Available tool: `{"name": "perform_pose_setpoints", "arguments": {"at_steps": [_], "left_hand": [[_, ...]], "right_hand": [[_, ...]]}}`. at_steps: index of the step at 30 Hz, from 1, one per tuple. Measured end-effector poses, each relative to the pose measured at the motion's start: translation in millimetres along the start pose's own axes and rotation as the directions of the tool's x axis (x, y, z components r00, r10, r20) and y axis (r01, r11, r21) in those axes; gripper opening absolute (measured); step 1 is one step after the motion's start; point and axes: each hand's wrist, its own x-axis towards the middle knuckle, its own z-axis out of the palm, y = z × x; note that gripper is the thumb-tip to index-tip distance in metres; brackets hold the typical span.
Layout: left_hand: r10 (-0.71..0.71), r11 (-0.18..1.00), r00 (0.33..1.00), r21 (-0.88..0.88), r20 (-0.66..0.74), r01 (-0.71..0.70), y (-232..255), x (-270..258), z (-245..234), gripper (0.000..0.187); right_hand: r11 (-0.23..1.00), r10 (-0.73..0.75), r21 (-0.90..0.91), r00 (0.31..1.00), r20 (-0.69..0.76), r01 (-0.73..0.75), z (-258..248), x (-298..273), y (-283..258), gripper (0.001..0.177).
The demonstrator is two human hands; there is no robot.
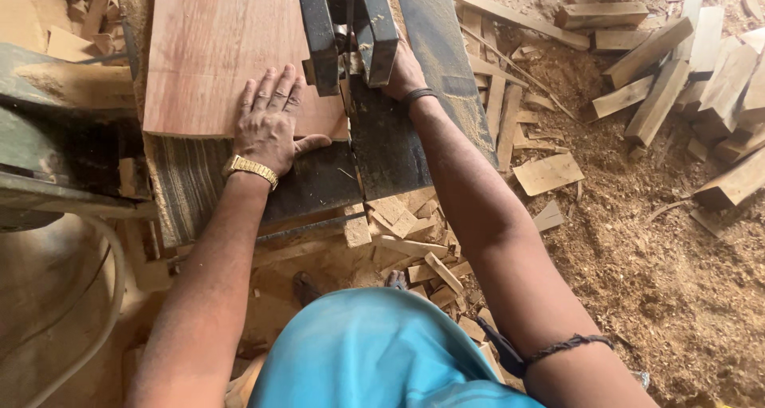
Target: The person uses a band saw to cut a curved shape into a wooden board, guiding the wood with both hands.
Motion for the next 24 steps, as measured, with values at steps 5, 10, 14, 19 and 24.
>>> {"name": "perform_pose_setpoints", "arguments": {"at_steps": [5, 10, 14, 19, 24], "left_hand": [[0.003, 0.999, 1.0, 0.048, 0.0, -0.003, 5, -3, -6, 0.12], [-0.01, 1.0, 1.0, 0.025, 0.011, 0.01, 4, 0, -2, 0.124], [-0.015, 1.0, 1.0, 0.003, -0.003, 0.015, 2, 2, 3, 0.124], [-0.013, 1.0, 1.0, -0.011, -0.002, 0.013, -1, 4, 7, 0.124], [0.0, 1.0, 1.0, 0.012, 0.018, 0.0, -7, 11, 8, 0.122]], "right_hand": [[0.994, -0.112, 0.002, 0.989, -0.101, 0.113, -12, -8, -18, 0.037], [0.951, -0.309, -0.044, 0.946, -0.099, 0.306, -20, 1, -22, 0.056], [0.966, -0.256, -0.038, 0.964, -0.077, 0.254, -12, 4, -13, 0.046], [0.96, -0.278, -0.026, 0.953, -0.121, 0.277, -7, 6, -5, 0.056], [0.962, -0.271, 0.006, 0.952, -0.145, 0.274, -5, 12, -4, 0.033]]}}
